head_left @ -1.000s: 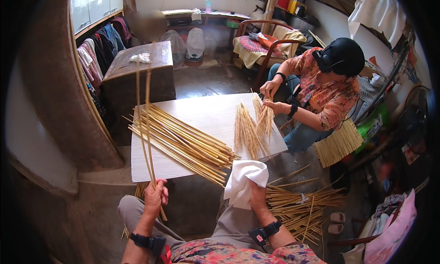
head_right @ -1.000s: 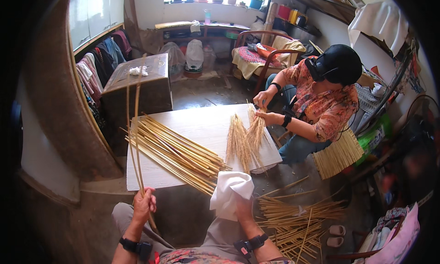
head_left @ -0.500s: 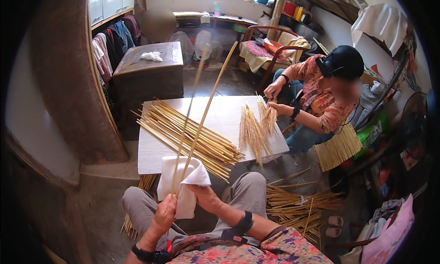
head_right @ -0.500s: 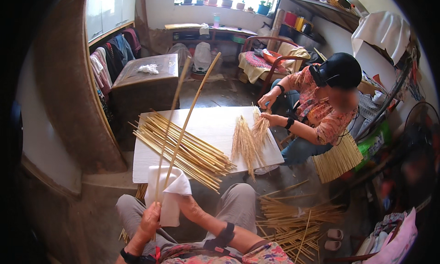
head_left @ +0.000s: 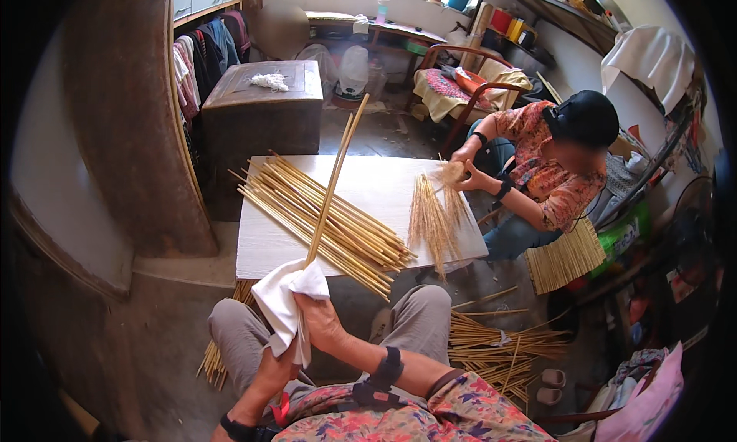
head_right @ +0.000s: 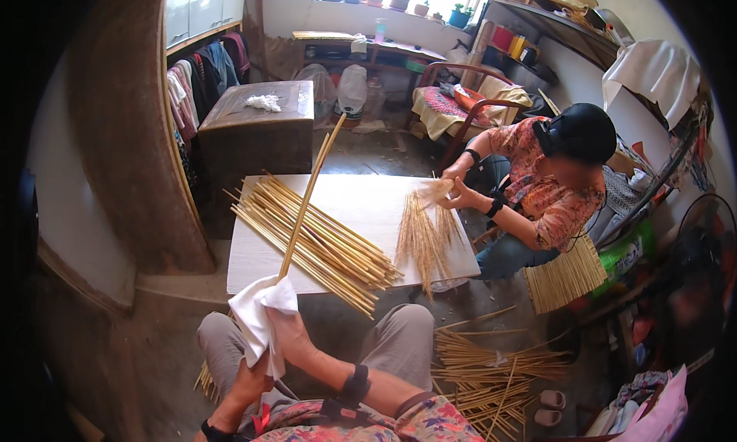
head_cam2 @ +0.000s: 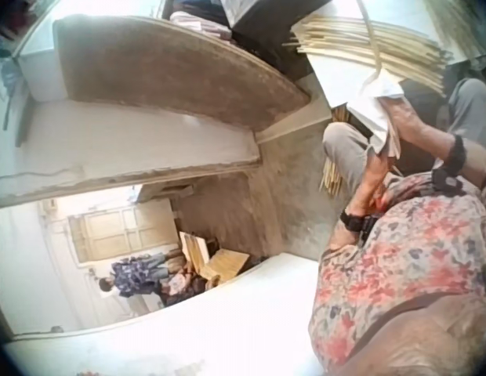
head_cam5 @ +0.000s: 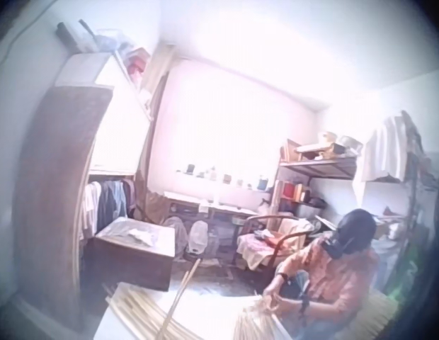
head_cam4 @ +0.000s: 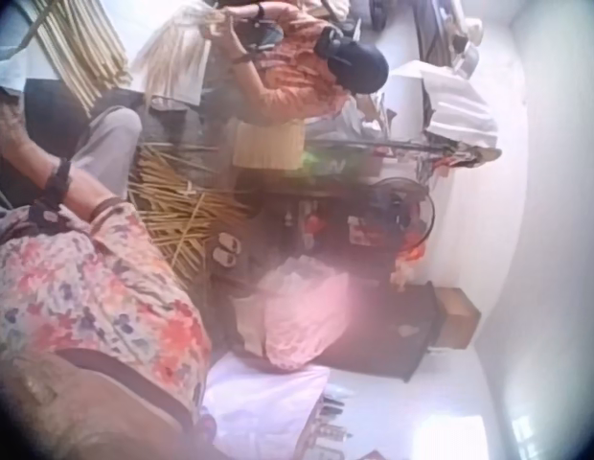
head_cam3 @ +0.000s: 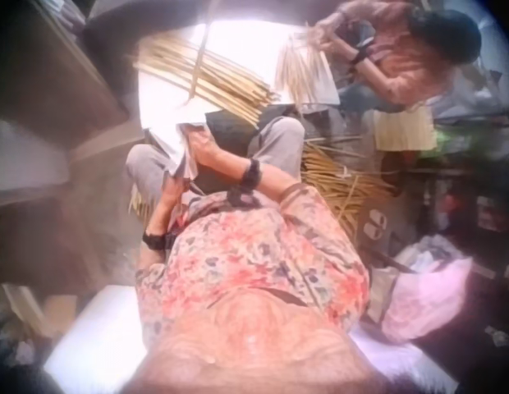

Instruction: The person sits on the floor and wipes thin bamboo sticks one by one with a white cloth. They pick up sticks from a pile on the floor, wipe each stick, and place them on a white board. Another person sits nearby and bundles similar sticks.

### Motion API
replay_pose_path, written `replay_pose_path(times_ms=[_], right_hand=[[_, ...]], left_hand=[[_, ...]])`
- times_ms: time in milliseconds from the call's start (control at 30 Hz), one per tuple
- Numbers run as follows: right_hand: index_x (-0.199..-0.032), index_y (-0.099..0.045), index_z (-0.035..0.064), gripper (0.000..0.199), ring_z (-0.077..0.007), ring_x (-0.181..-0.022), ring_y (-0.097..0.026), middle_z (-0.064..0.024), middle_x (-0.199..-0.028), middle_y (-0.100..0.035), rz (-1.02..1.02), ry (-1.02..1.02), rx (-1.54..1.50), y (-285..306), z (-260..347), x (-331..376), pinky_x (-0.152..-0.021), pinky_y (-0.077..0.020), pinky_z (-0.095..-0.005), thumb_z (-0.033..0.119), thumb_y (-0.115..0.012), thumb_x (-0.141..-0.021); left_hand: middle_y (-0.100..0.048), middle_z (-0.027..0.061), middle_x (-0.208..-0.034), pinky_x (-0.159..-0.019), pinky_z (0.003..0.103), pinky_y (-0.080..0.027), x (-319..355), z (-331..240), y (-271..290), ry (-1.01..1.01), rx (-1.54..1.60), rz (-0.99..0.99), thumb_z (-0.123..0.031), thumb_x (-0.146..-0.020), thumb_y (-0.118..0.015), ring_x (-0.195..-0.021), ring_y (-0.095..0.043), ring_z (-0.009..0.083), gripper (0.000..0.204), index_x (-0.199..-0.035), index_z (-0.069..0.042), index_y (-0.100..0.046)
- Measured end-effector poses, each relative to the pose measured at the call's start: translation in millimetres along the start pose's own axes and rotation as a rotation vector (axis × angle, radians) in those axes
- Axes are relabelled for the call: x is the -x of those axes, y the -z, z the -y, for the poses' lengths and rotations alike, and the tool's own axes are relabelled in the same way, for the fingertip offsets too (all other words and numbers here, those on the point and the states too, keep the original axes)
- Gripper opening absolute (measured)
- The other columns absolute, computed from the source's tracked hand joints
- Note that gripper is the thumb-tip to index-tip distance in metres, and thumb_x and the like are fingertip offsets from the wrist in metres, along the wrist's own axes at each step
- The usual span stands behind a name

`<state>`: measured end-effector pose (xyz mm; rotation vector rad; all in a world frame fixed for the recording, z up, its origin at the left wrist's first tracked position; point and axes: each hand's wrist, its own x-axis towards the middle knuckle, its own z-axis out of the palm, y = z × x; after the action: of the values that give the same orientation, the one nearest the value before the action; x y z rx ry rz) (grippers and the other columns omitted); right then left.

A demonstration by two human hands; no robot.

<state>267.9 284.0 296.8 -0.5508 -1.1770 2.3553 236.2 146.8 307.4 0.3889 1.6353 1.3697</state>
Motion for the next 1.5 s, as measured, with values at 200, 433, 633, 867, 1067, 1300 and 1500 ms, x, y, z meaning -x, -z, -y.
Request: replay_pose_path(times_ms=[200,433,633,867,1067,1300,1500], right_hand=[[-0.108,-0.049,0.0018,0.025,-0.0135,-0.087,-0.052,-0.0035,-0.097,-0.054,-0.021,0.201,-0.142,-3,21,-62,-0.076,-0.0434,-0.0268,0.018,-0.047,-0.089],[-0.109,-0.046,0.0009,0.027,-0.0207,-0.094,-0.053,-0.009,-0.101,-0.053,-0.152,0.358,-0.344,29,87,-126,-0.086,-0.0429,-0.0345,0.019,-0.046,-0.09],[-0.11,-0.045,0.002,0.027,-0.0201,-0.094,-0.052,-0.008,-0.103,-0.052,-0.375,0.478,-0.318,49,83,-126,-0.085,-0.0421,-0.0336,0.016,-0.05,-0.087],[-0.113,-0.046,0.0069,0.038,-0.0188,-0.085,-0.054,-0.0064,-0.098,-0.054,-0.056,0.047,-0.065,53,49,-61,-0.072,-0.0465,-0.033,0.026,-0.057,-0.082],[-0.109,-0.049,0.0037,0.031,-0.0158,-0.082,-0.057,-0.0056,-0.092,-0.058,0.354,-0.069,0.223,44,-3,1,-0.074,-0.0468,-0.0318,0.022,-0.054,-0.084],[-0.109,-0.049,0.0061,0.032,-0.0097,-0.083,-0.05,-0.0009,-0.093,-0.054,0.131,-0.119,0.071,31,9,23,-0.077,-0.0417,-0.0269,0.024,-0.057,-0.084],[-0.113,-0.047,0.0074,0.034,-0.009,-0.091,-0.048,0.0007,-0.102,-0.052,0.034,-0.067,-0.059,29,-3,23,-0.08,-0.0403,-0.0254,0.023,-0.056,-0.085]], left_hand=[[-0.041,0.0007,-0.051,-0.043,0.024,-0.033,39,34,43,-0.206,-0.286,-0.086,-0.012,-0.086,-0.046,-0.045,-0.039,0.0081,0.016,-0.076,-0.002,-0.052],[-0.048,0.0039,-0.062,-0.053,0.026,-0.038,113,84,96,-0.156,-0.418,-0.18,-0.016,-0.086,-0.046,-0.056,-0.045,0.0116,0.017,-0.082,-0.002,-0.055],[-0.045,0.001,-0.058,-0.047,0.023,-0.033,127,113,98,-0.067,-0.075,-0.327,-0.019,-0.087,-0.048,-0.051,-0.041,0.0078,0.018,-0.08,-0.004,-0.054],[-0.036,-0.0051,-0.05,-0.037,0.018,-0.025,76,81,90,-0.212,0.07,-0.414,-0.022,-0.091,-0.044,-0.041,-0.031,0.0017,0.021,-0.081,-0.005,-0.053],[-0.04,-0.0016,-0.055,-0.041,0.021,-0.029,21,14,41,-0.392,-0.083,-0.202,-0.023,-0.091,-0.04,-0.045,-0.034,0.0053,0.023,-0.088,-0.004,-0.053],[-0.053,0.0217,-0.079,-0.065,0.039,-0.043,-1,-3,-16,-0.57,-0.47,-0.112,-0.01,-0.088,-0.04,-0.074,-0.051,0.0408,0.017,-0.098,0.0,-0.049],[-0.056,0.0155,-0.08,-0.066,0.034,-0.046,-7,37,-10,-0.975,-0.944,-0.119,0.003,-0.072,-0.052,-0.072,-0.055,0.0303,0.03,-0.102,0.002,-0.049]])
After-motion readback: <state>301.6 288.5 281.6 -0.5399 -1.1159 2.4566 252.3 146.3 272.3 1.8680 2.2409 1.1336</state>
